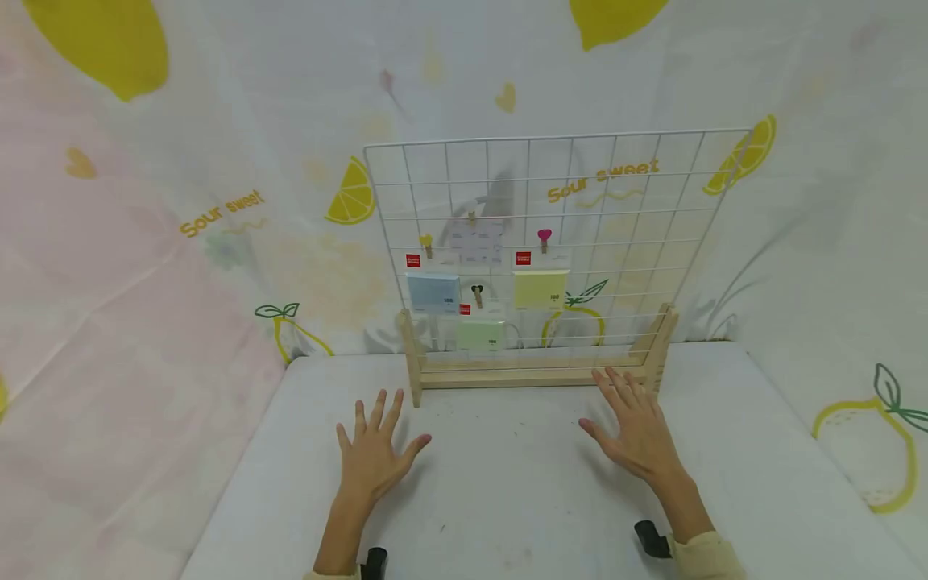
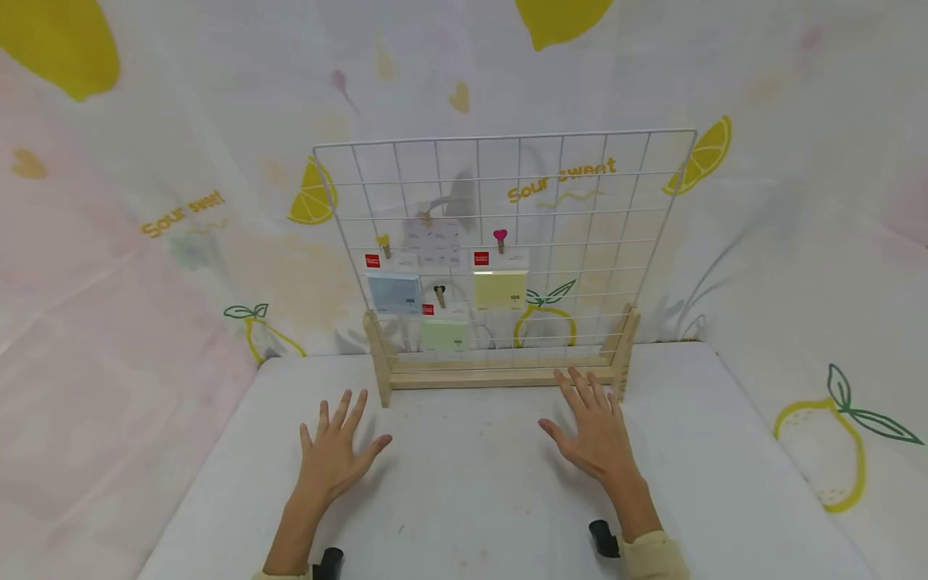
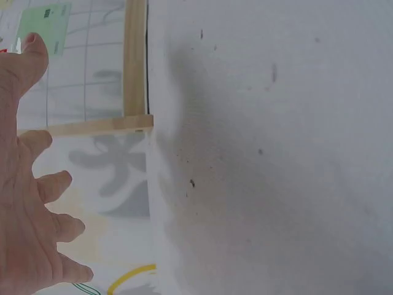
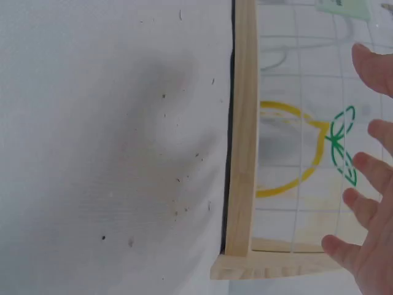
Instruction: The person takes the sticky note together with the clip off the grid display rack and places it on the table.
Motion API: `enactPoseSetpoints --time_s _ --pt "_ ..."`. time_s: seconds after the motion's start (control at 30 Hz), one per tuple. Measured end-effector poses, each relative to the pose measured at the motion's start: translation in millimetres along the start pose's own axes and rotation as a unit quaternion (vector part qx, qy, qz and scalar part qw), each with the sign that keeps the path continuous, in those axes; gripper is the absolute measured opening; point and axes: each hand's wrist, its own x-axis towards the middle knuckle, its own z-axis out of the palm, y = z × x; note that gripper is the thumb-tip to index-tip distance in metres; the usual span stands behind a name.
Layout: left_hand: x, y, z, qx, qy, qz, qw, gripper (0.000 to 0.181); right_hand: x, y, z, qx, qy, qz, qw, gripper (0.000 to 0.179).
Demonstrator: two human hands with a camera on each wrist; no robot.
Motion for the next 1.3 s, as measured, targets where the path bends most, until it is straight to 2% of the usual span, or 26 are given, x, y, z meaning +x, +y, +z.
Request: enactPoseSetpoints --time_s 0.17,0.3,0.43,0.57,0.8,0.93,1.03,1.2,1.3 --pt "7.4 0.4 -3.8 -0.015 0.02 0.008 0.9997 0.09 7.4 0 -5 0.015 0.07 -0.038 0.9967 0.074" --pt "17.6 4.4 -9.0 -0.048 0.046 0.02 0.9976 0.091 12.9 -3 -11 0.028 0.101 -0.029 0.9941 0.074" --pt "25.9 6.4 -17.8 -0.078 0.095 0.036 0.9918 0.091 20.1 -10 -15 0.039 0.113 -0.005 0.9928 0.074" --pt "31.9 7.9 -24.8 -0.088 0.131 0.047 0.9863 0.091 29.4 -16 -19 0.067 0.128 0.004 0.9894 0.068" --pt "38.9 13.6 -33.7 -0.127 0.16 0.063 0.977 0.089 45.9 -26 -25 0.093 0.176 -0.035 0.9794 0.059" --pt "43.0 17.8 -39.1 -0.148 0.169 0.052 0.973 0.086 56.0 -33 -28 0.107 0.199 -0.054 0.9727 0.058" --pt "48.4 21.3 -45.3 -0.162 0.186 0.041 0.9682 0.084 65.6 -40 -29 0.124 0.202 -0.058 0.9699 0.055" --pt "62.5 29.3 -54.0 -0.187 0.222 0.053 0.9553 0.082 82.4 -53 -34 0.135 0.203 -0.053 0.9684 0.05" --pt "69.5 34.3 -59.8 -0.2 0.229 0.051 0.9514 0.078 93.5 -61 -36 0.14 0.211 -0.064 0.9652 0.048"
